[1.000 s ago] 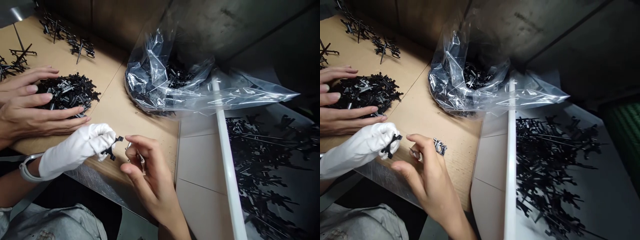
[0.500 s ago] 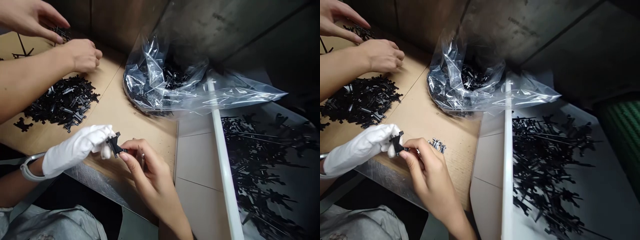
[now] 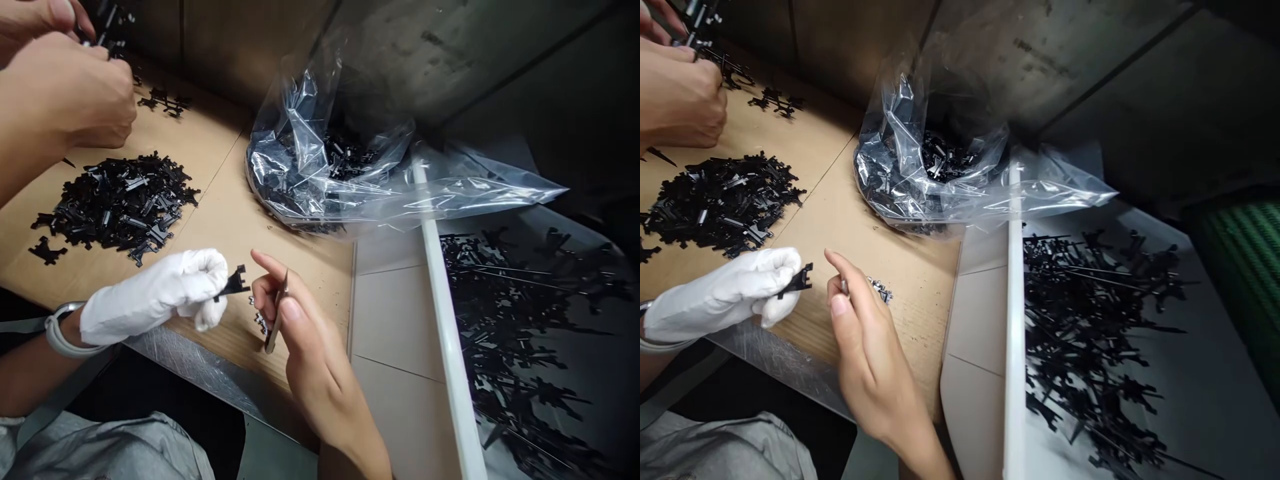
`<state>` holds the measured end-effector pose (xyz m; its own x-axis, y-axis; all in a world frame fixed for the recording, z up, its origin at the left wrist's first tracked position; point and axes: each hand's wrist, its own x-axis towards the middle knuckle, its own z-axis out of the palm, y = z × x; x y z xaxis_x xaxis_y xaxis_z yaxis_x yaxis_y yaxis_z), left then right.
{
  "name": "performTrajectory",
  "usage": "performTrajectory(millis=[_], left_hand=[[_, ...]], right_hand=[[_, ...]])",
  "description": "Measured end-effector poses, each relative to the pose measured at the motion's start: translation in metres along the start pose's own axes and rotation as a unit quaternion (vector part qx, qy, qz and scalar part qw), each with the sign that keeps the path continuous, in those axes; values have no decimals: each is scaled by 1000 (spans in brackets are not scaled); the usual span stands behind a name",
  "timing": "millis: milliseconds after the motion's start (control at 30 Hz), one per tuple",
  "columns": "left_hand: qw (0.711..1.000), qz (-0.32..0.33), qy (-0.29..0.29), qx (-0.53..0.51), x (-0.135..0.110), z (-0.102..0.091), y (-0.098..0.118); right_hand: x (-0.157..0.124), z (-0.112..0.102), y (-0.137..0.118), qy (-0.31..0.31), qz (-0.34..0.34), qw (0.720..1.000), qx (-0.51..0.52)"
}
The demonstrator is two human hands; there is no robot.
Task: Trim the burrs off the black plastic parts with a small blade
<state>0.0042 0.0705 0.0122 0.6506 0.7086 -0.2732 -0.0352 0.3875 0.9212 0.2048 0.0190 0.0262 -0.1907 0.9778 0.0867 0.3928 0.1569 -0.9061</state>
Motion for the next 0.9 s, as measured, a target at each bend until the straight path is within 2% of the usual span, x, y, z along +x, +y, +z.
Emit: performTrajectory(millis=[133, 200, 267, 467, 633, 767, 900], left_hand=[[981, 28, -5, -192, 2, 2, -7], [972, 30, -3, -232, 3, 3, -11], [975, 27, 0, -222, 3, 2, -14], [992, -10, 6, -124, 2, 3, -12], [995, -18, -38, -95, 2, 3, -10], [997, -7, -36, -69, 1, 1, -9], [999, 22, -24, -20, 1, -3, -11]], right_hand=[[-1, 5, 0, 10, -117, 987, -106], [1, 8, 1, 16, -178, 973, -147], [2, 11, 4, 24, -210, 962, -176], [0, 15, 10, 28, -216, 955, -200], [-2, 12, 5, 7, -210, 959, -192], [-3, 12, 5, -7, -200, 964, -174], [-1, 15, 9, 33, -223, 966, -129]])
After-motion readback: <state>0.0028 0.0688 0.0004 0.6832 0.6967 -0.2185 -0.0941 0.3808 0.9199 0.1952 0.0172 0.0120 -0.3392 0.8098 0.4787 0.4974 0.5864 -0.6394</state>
